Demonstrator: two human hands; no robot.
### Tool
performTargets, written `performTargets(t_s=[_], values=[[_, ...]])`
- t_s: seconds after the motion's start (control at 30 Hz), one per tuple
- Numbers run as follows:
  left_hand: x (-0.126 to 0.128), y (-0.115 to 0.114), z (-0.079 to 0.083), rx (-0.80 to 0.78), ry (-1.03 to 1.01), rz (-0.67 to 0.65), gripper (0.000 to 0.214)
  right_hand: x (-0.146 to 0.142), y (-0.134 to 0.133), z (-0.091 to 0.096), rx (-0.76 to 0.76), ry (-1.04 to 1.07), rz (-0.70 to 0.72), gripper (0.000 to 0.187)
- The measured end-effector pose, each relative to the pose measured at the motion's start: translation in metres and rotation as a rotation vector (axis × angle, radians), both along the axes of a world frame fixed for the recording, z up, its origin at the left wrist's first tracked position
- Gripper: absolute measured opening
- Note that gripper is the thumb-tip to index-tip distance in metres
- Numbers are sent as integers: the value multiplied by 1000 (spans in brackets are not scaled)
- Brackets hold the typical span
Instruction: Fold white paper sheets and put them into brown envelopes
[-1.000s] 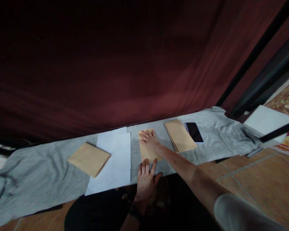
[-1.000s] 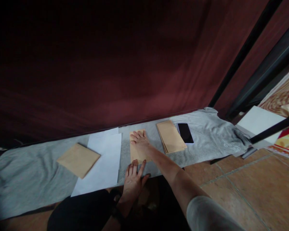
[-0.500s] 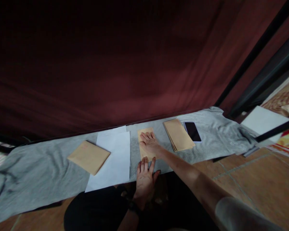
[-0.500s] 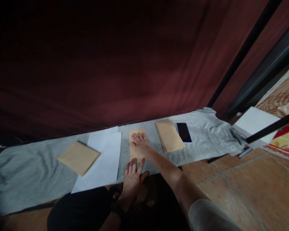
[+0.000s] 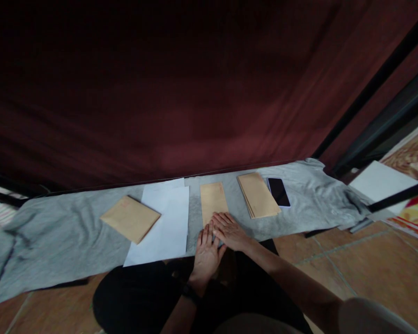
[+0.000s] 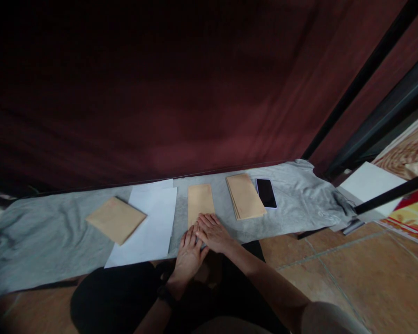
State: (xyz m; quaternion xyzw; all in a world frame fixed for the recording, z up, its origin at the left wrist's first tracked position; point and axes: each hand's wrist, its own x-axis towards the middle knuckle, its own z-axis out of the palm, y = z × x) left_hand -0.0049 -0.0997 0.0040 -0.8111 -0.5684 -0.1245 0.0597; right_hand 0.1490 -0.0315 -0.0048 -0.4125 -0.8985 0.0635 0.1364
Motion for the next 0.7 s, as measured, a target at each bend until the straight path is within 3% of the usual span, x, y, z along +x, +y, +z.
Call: performTargets(t_s=[0.23,0.4,0.7], values=[[-2,-2,-2,-34,38,-2,67,33,-47,-2,93,32,-52,62],[0,-2,-1,-38,45,15,69,34,-49,-1,128,42,-61,61],[7,15,13,-68,-74,71,48,33,-48,-3,114,32,-68,64]])
